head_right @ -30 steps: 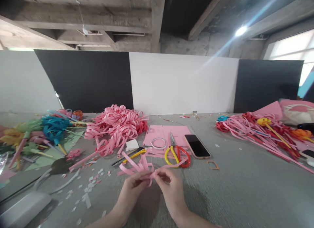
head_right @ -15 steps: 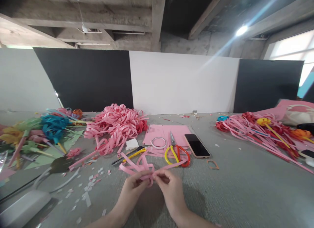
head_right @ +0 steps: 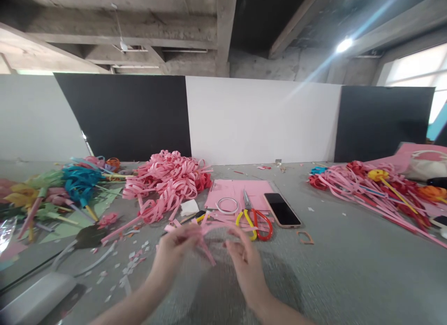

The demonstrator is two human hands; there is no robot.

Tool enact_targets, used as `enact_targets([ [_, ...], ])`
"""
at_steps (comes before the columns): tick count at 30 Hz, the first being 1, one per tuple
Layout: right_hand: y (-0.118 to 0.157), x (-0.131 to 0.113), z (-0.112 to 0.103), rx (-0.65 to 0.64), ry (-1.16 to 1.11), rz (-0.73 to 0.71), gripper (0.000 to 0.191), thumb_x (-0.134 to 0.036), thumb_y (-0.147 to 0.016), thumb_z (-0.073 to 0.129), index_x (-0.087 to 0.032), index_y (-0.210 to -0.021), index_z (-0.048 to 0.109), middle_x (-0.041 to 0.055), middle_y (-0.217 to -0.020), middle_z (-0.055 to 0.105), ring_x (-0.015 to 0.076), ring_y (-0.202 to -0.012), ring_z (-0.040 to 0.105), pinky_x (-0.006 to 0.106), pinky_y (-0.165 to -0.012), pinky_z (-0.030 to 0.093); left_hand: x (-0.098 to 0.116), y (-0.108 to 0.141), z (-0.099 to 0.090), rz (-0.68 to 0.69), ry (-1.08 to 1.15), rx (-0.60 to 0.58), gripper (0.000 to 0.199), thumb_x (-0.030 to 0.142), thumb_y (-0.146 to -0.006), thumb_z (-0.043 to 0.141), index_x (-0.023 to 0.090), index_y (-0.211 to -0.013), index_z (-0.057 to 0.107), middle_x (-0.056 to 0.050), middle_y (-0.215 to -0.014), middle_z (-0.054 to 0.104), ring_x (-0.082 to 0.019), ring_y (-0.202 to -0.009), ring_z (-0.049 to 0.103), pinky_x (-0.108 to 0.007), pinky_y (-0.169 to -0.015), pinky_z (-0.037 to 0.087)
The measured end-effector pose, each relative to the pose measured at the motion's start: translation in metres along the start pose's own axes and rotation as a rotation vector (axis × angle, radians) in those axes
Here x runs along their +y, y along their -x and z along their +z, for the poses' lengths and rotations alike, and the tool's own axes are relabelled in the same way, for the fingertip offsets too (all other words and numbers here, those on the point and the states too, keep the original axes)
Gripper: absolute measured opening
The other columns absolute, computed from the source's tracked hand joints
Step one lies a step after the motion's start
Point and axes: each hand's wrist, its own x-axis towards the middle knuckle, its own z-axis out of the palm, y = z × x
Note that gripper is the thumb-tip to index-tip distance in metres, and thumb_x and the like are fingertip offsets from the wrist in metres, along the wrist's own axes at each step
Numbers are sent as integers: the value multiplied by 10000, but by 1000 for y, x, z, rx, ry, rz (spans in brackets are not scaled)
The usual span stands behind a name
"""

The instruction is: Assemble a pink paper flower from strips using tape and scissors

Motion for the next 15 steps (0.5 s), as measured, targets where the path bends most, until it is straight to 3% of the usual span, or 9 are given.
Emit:
enact_targets([
  [3, -12, 0, -6, 89, -35, 9, 408, -427, -740, 510, -237, -1101, 486, 77, -1156, 522, 188, -806, 618, 317, -709, 477, 43, -17, -34, 70, -33, 205, 191, 260, -612, 621, 169, -777, 652, 3, -627, 637, -117, -570, 561, -200, -515, 420],
  [6, -21, 6, -9, 135, -29, 16, 384, -447, -720, 522, -217, -1028, 519, 81, -1093, 550, 189, -769, 622, 308, -659, 479, 79, -26, -70, 210, 54, 383, 245, 294, -589, 660, 166, -796, 638, -10, -716, 651, -116, -640, 582, -219, -598, 453],
  [9, -26, 12, -11, 152, 0, 7, 331, -442, -705, 535, -199, -928, 558, 80, -999, 598, 205, -773, 623, 320, -655, 480, 96, -25, -84, 292, 97, 472, 266, 283, -580, 674, 164, -814, 633, -10, -719, 637, -115, -650, 578, -218, -595, 458],
  [12, -34, 17, -13, 145, 124, -51, 313, -419, -731, 497, -178, -920, 559, 97, -948, 620, 221, -783, 625, 326, -641, 489, 88, -12, -62, 230, 45, 386, 209, 266, -603, 641, 173, -790, 641, -8, -689, 639, -121, -633, 573, -213, -558, 454],
  [15, -49, 17, -15, 126, 342, -143, 293, -378, -762, 441, -168, -929, 560, 106, -954, 617, 220, -789, 622, 317, -624, 493, 50, 15, -12, 107, 77, 82, 36, 191, -599, 602, 161, -591, 621, 13, -546, 596, -100, -533, 524, -194, -513, 422],
])
